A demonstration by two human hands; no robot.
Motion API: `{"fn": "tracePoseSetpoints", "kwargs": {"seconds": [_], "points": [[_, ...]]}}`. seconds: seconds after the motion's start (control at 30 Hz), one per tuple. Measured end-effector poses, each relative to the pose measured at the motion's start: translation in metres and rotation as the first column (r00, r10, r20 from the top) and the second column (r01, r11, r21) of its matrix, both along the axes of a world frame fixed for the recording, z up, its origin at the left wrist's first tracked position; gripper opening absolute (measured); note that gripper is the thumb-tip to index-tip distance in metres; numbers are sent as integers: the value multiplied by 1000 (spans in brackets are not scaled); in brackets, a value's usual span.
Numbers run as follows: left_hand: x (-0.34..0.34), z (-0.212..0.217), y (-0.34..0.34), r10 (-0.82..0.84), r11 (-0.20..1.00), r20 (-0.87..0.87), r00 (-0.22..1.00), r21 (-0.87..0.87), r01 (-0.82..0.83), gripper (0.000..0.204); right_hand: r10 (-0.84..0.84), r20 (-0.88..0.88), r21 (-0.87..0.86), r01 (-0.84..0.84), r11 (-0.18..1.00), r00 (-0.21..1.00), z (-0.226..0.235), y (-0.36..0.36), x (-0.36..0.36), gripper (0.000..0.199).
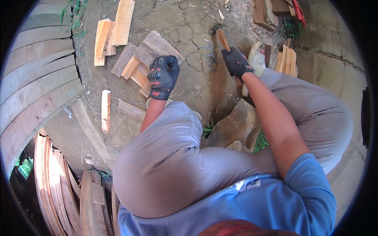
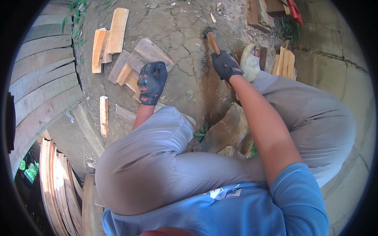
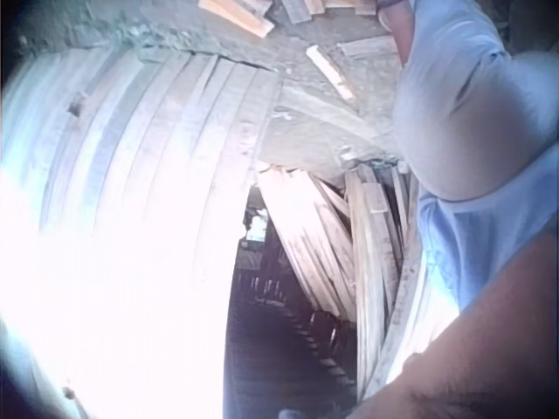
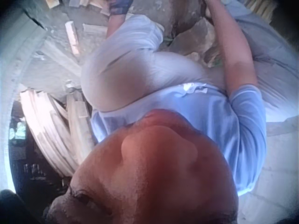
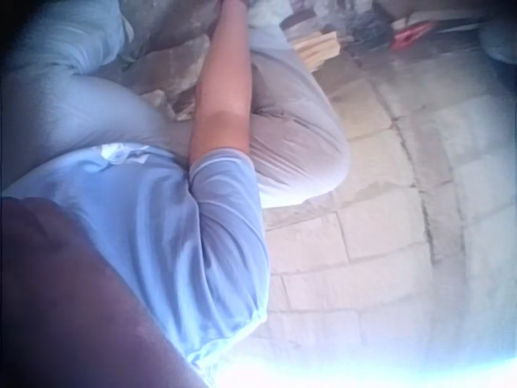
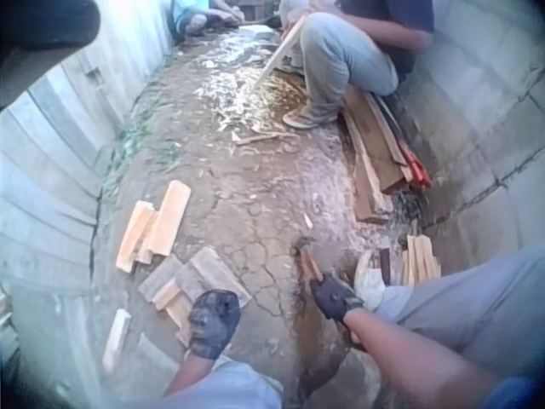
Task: The person assembles small wooden frames by arranging planks on the ground and securing them with nails. They use a hammer to drive nails into the wood, repeatedly adjusting the pieces to ensure alignment.
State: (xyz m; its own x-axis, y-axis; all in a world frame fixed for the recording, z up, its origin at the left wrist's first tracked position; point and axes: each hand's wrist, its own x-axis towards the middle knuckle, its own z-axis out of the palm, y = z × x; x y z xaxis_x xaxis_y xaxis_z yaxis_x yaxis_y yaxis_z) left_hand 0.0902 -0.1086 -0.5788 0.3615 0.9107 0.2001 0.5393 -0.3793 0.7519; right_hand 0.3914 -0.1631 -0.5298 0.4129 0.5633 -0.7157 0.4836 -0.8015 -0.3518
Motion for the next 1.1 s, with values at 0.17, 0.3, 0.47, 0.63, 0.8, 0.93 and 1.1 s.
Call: {"fn": "tracePoseSetpoints", "kwargs": {"seconds": [0.17, 0.3, 0.47, 0.63, 0.8, 0.93, 1.1], "points": [[6, -4, -1, -39, 996, -4, 999, -82, 39, 11, 3, 43, -5, -2, 1000, 999, 7, -1, 1, 62], [16, 5, -1, -67, 986, -82, 994, 150, 79, 14, 247, 154, 40, -255, 966, 957, 40, 1, 8, 60], [0, -15, -7, 59, 996, -21, 998, 75, -57, 14, 413, 45, 38, -415, 909, 910, 161, 6, -24, 50], [13, -13, -15, 139, 988, 94, 986, 56, -144, 12, 342, 128, 222, -363, 905, 931, 159, -37, -55, 43], [13, -20, -11, 112, 988, 146, 983, 88, -126, 14, 523, 221, 264, -566, 781, 823, 114, -49, -59, 37], [9, -23, -12, 104, 994, 147, 984, 19, -108, 20, 576, 262, 281, -632, 722, 775, 94, -54, -60, 34], [8, -31, -13, 152, 988, 132, 980, 10, -154, 22, 620, 372, 317, -722, 615, 691, 90, -62, -66, 30]]}}
